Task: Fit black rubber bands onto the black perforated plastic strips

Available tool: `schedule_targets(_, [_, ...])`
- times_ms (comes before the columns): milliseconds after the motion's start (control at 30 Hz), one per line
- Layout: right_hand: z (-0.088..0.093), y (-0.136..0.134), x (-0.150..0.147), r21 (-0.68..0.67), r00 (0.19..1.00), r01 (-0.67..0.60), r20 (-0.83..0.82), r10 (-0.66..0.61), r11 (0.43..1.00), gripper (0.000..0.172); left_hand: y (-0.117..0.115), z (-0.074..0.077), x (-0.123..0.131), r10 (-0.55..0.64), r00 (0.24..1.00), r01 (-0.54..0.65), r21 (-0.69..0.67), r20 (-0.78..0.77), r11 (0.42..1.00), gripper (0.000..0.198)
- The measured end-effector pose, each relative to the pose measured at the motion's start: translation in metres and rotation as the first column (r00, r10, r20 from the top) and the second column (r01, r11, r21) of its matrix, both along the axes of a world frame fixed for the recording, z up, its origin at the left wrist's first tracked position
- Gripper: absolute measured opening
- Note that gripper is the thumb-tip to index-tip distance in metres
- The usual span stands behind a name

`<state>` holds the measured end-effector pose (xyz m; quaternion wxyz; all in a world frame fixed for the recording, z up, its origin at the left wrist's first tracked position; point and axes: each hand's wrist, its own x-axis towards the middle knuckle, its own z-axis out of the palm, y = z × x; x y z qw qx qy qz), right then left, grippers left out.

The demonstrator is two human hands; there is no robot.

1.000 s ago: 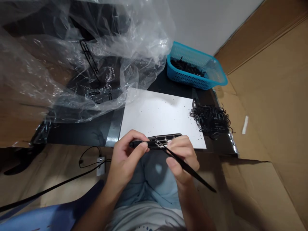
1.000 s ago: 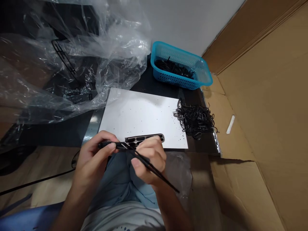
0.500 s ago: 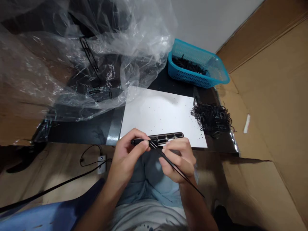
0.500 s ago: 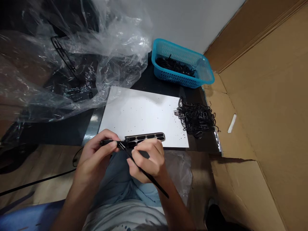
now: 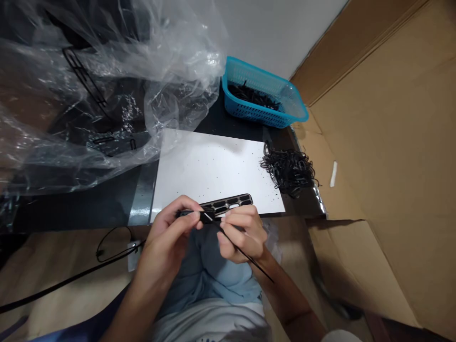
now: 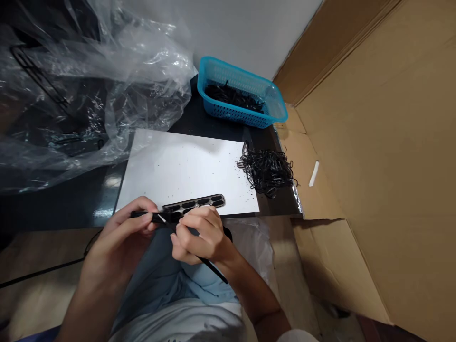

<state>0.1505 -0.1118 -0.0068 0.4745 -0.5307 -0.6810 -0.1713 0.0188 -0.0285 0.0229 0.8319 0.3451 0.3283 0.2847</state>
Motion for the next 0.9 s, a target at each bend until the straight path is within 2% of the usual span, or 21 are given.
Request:
schedule_targets(133, [-0.003, 0.001, 0.001, 0.031, 1.000, 0.013, -0.009, -0.012, 0.999, 0.011, -0.003, 0.007, 0.002, 0.005, 1.000, -0.005, -0.011, -0.003, 1.000, 0.008])
schedule_targets(300, [0.002, 0.000, 0.004, 0.030, 0.998, 0.047, -0.047, -0.045, 0.998, 0.016, -0.003, 0.008, 0.000, 0.019, 1.000, -0.019, 0.004, 0.000, 1.000, 0.007])
schedule_targets(467, [0.006, -0.002, 0.007, -0.007, 0.996, 0.057, -0.062, -0.057, 0.998, 0.016, -0.003, 0.008, 0.001, 0.043, 0.999, -0.042, 0.066, -0.009, 0.997, 0.005])
schedule_targets(600, [0.005, -0.001, 0.012, 0.023, 0.993, 0.094, -0.077, -0.092, 0.995, 0.015, -0.003, 0.002, -0.004, 0.074, 0.996, -0.066, 0.165, -0.040, 0.984, 0.006])
schedule_targets(633, [0.005, 0.000, 0.014, -0.007, 0.988, 0.127, -0.087, -0.127, 0.992, 0.014, -0.002, -0.001, -0.007, 0.091, 0.994, -0.077, 0.212, -0.057, 0.974, 0.006])
schedule_targets(700, [0.002, 0.001, 0.021, -0.170, 0.969, 0.219, -0.075, -0.234, 0.961, 0.010, 0.001, -0.007, -0.014, 0.139, 0.984, -0.096, 0.324, -0.111, 0.941, 0.005])
schedule_targets(800, [0.001, 0.001, 0.030, -0.460, 0.927, 0.340, 0.016, -0.375, 0.820, 0.007, 0.007, -0.014, -0.025, 0.223, 0.954, -0.104, 0.477, -0.201, 0.873, 0.005])
schedule_targets(833, [0.001, 0.000, 0.033, -0.503, 0.918, 0.354, 0.028, -0.394, 0.788, 0.008, 0.009, -0.015, -0.029, 0.249, 0.941, -0.097, 0.521, -0.230, 0.848, 0.006])
schedule_targets(900, [0.002, -0.003, 0.038, -0.515, 0.915, 0.342, -0.007, -0.402, 0.786, 0.009, 0.012, -0.014, -0.035, 0.305, 0.902, -0.065, 0.604, -0.304, 0.794, 0.006])
